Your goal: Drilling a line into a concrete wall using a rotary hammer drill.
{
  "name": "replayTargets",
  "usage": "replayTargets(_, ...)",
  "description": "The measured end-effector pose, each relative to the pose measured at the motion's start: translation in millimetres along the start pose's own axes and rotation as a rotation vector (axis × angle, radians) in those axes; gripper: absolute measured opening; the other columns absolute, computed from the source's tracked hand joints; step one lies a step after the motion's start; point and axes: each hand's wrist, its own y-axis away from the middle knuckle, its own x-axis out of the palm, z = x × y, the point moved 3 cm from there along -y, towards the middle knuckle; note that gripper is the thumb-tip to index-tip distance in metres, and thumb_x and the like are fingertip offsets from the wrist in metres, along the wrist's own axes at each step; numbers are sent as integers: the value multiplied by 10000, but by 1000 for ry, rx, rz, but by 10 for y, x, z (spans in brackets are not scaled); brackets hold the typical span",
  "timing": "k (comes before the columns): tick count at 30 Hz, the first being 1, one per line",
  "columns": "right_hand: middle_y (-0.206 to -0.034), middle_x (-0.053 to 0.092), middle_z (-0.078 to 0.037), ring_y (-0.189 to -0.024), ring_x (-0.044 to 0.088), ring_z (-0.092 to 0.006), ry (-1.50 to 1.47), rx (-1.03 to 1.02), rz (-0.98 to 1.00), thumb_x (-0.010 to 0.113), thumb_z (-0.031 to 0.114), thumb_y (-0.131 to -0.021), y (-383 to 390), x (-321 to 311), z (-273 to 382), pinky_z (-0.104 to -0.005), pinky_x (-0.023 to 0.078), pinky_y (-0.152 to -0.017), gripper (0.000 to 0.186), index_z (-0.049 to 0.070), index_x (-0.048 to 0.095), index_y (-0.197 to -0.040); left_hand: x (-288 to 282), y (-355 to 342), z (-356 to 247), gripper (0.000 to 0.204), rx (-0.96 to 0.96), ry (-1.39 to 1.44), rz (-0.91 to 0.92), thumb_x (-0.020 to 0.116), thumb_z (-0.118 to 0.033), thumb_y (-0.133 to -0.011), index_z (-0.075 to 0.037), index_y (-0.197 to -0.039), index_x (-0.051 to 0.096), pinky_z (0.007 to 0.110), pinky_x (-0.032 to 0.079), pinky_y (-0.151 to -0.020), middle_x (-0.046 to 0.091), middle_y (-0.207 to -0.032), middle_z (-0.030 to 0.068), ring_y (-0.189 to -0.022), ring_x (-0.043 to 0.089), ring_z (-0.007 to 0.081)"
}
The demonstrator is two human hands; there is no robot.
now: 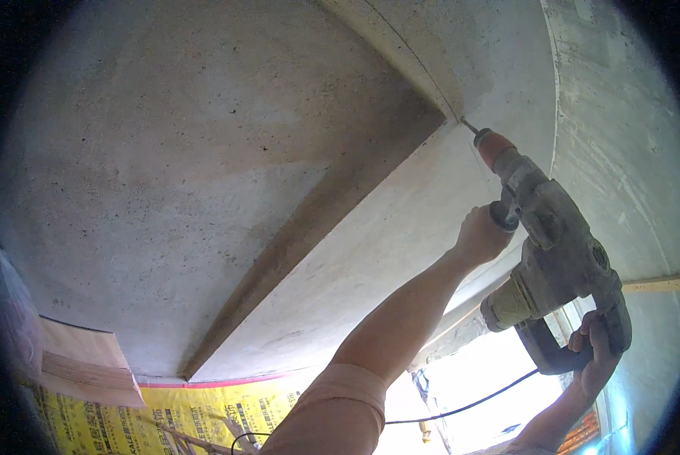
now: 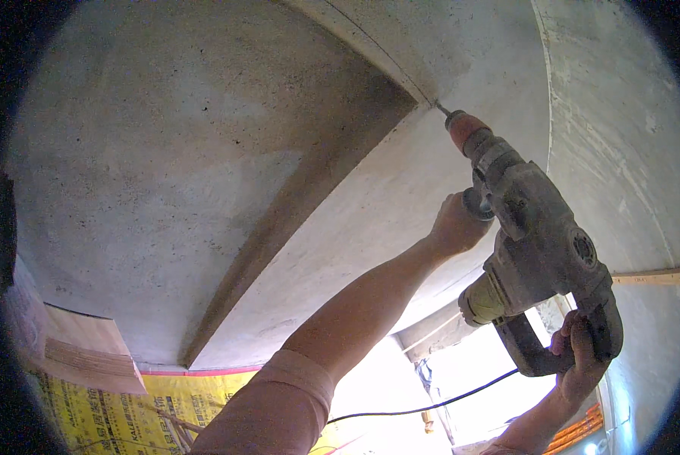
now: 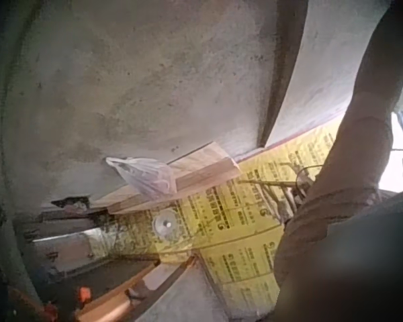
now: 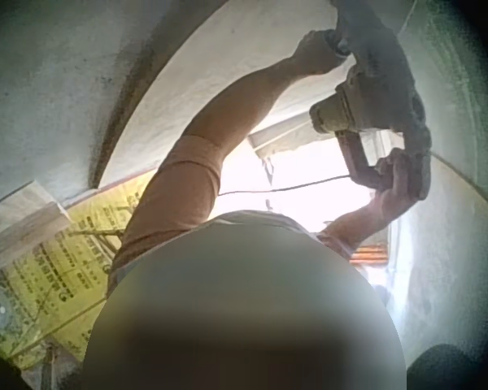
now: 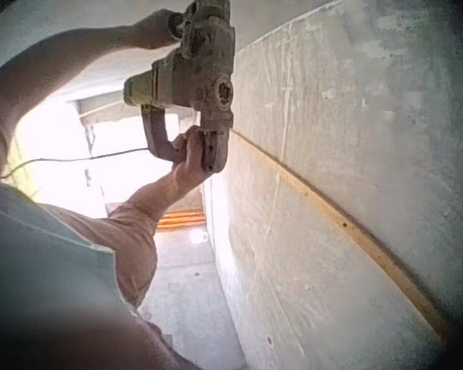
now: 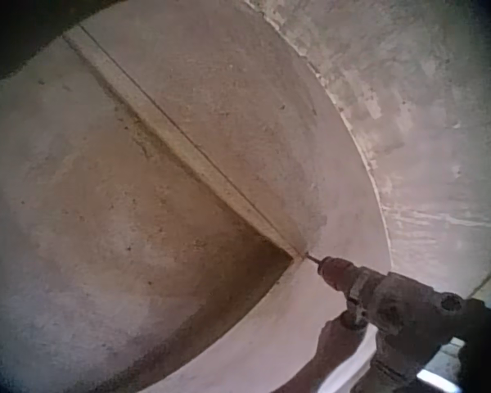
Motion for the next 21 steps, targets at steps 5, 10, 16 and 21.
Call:
replayTargets(5,-731,577,-43,-483,475,-102,-18,-4,16,683,102,-839,-47,-38,-104,-240,373,-429,161,20,602,-951,-27,10,-10,147,8,-7,39,612,-157,-834,-16,-873,624,478,519,-719,682,-794,197,-797,663,397)
replayTargets(10,-691,550,-30,-477,466,-112,59,-49,24,676,111,-835,-16,-44,-88,-248,375,-432,137,23,602,-909,2,-40,-55,226,20,38,-10,635,-234,-809,-14,-858,660,488,518,-723,672,-811,229,-832,653,413)
replayTargets(16,-676,554,-31,-471,462,-111,76,-37,-13,665,92,-828,27,32,-6,-256,362,-432,117,20,599,-892,11,-4,-68,184,-12,88,-14,625,-212,-828,-35,-859,666,477,513,-707,674,-828,222,-843,650,410)
replayTargets(21,-670,557,-34,-478,477,-105,65,2,14,667,84,-835,-11,53,-63,-258,368,-429,119,18,603,-910,-26,4,-59,208,-35,66,-14,620,-227,-832,-27,-869,665,479,512,-720,677,-839,219,-856,647,413)
